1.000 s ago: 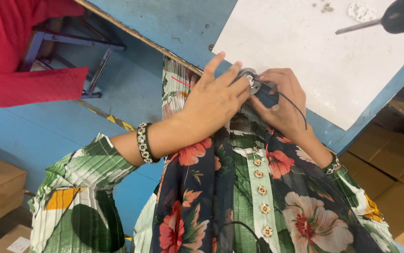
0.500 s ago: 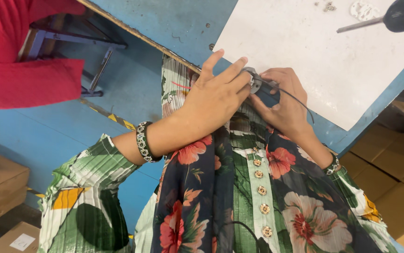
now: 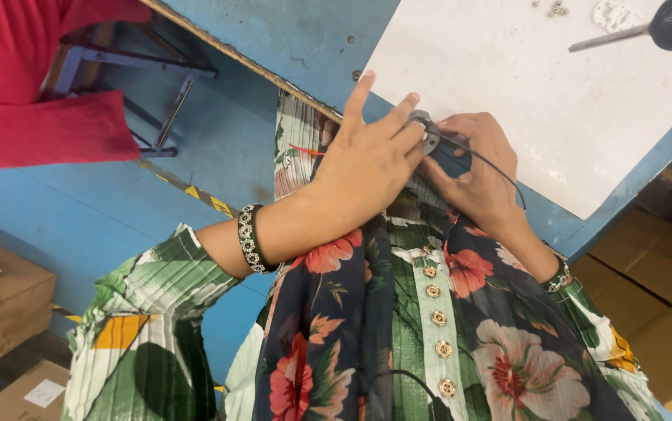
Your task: The person assembles a small cylindrical electronic component by inserting wires and securing parts with both hands. The person repeatedly adjusts the wires and the component housing on a blue workbench.
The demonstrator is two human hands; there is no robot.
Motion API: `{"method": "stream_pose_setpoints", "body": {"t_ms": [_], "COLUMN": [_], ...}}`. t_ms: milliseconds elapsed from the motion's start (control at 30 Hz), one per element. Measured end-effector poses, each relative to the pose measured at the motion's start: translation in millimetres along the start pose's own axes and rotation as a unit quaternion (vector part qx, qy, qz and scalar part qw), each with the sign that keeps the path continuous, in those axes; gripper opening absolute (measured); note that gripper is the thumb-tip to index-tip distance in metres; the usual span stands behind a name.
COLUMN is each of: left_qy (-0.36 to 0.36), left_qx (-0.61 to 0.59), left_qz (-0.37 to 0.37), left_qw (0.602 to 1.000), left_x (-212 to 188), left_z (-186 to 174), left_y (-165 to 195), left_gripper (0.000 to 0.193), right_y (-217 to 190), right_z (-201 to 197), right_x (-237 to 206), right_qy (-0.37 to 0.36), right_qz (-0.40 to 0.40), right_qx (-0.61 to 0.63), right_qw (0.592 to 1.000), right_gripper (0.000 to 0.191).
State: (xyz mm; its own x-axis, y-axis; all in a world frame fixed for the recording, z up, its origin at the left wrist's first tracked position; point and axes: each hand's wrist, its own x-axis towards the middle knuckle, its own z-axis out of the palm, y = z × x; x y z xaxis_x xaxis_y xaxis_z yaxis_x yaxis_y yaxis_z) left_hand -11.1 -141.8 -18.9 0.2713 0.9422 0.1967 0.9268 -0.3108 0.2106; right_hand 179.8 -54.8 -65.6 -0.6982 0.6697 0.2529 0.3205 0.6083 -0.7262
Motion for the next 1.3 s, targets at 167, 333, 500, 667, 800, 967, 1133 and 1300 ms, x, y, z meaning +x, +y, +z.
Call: {"method": "stream_pose_setpoints", "body": {"t_ms": [167, 333, 500, 667, 800, 967, 1133, 1300], "left_qy": [-0.002, 0.003, 0.001, -0.004, 0.001, 0.044, 0.054, 0.053], "left_qx": [0.007, 0.021, 0.032, 0.031, -0.03, -0.064, -0.01, 0.028], "left_qz": [-0.01, 0.001, 0.058, 0.068, 0.05, 0.045, 0.058, 0.052], "left_qw": [1.0, 1.0, 0.998, 0.997, 0.998, 0.996, 0.997, 0.997], "left_x": [-2, -3, -3, 2, -2, -8, -10, -12], "left_z": [4, 7, 6, 6, 2, -1, 3, 10], "left_y": [-1, -6, -24, -29, -34, -42, -40, -36], "left_gripper": [0.02, 0.021, 0.017, 0.016, 0.021, 0.015, 0.013, 0.014], "right_y": [-1, 0, 3, 5, 6, 3, -2, -5], "right_z": [-1, -1, 0, 0, 0, -3, -4, -4], "right_x": [0, 0, -2, -3, -2, 0, 1, 2], "right_qy": [-0.004, -0.002, -0.002, 0.001, 0.003, -0.014, -0.016, -0.017], "right_qz": [0.01, 0.01, 0.007, 0.009, -0.029, -0.027, -0.044, -0.047], "right_qx": [-0.004, -0.003, -0.009, -0.009, -0.009, -0.024, -0.071, -0.08], "right_qw": [1.0, 1.0, 1.0, 1.0, 1.0, 0.999, 0.996, 0.996], "right_gripper": [0.048, 0.046, 0.045, 0.046, 0.044, 0.039, 0.032, 0.027]}}
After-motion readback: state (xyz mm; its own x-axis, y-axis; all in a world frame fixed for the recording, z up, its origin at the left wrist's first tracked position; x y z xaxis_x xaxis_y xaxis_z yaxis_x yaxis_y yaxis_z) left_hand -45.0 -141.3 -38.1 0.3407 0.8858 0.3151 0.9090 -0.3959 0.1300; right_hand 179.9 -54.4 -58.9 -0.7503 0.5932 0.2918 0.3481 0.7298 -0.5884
